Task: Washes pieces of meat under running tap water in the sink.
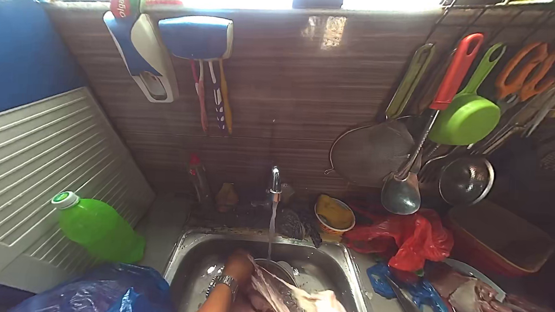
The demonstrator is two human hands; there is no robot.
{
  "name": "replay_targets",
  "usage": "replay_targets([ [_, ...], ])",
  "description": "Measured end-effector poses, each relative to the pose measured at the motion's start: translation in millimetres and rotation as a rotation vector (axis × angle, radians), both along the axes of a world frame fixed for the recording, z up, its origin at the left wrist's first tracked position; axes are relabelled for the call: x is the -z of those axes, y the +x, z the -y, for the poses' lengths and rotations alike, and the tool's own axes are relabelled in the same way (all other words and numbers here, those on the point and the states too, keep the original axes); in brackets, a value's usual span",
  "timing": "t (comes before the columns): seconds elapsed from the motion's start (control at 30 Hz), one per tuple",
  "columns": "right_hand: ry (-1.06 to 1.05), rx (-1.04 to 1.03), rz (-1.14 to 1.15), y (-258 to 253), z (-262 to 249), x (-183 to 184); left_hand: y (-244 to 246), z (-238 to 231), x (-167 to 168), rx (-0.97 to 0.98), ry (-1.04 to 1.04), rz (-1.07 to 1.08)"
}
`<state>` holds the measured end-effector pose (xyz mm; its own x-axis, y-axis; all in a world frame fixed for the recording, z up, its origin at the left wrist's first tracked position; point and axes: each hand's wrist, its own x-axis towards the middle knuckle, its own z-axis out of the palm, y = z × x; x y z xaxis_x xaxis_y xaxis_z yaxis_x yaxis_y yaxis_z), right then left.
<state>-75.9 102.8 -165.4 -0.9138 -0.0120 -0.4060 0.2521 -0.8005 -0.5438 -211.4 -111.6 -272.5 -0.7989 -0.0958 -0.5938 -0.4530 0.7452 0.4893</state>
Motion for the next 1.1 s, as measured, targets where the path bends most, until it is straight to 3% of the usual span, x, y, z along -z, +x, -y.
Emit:
replay_targets([
  [0.13, 0.012, -0.021, -0.016, -5.3, -8.2, -23.7, 1.5, 4.9, -3.2, -0.075, 0.146, 0.005],
  [0.3, 0.042, 0.122, 0.001, -56.1, 1.2, -14.9, 26.0, 15.1, -26.9, 0.173, 0.459, -0.083],
  [0.47, 0.077, 0.094, 0.062, -96.1, 35.7, -48.9, 71.1, -19.8, -47.5, 0.366, 0.441, -0.503],
  [0.57, 0.177, -0.039, 0.040, -105.0, 53.6, -63.7, 79.4, -41.0, -28.0, 0.219, 0.485, -0.633],
  [0.67, 0.584, -0.286, -0.136, -124.6, 56.1, -52.7, 71.4, -43.6, -20.1, -0.055, 0.656, -0.510],
  [0.77, 1.363, -0.702, -0.377, -155.5, 32.2, -39.5, 67.7, -41.0, -17.2, -0.263, 0.853, -0.389],
  [0.83, 1.728, -0.830, -0.374, -155.7, 19.6, -47.7, 68.3, -36.5, -18.9, -0.354, 0.934, -0.384],
  [0.87, 1.803, -0.825, -0.316, -151.6, 13.5, -49.8, 68.7, -33.8, -20.2, -0.373, 0.994, -0.402],
  [0.9, 1.801, -0.781, -0.260, -145.4, 7.3, -47.7, 68.8, -31.5, -21.7, -0.393, 1.049, -0.416],
  [0.97, 1.600, -0.682, -0.225, -126.9, -1.6, -27.9, 69.9, -29.8, -30.8, -0.437, 1.132, -0.411],
  [1.1, 0.817, -0.777, -0.203, -83.8, 13.3, 36.7, 70.2, -30.8, -43.4, -0.368, 1.235, -0.406],
])
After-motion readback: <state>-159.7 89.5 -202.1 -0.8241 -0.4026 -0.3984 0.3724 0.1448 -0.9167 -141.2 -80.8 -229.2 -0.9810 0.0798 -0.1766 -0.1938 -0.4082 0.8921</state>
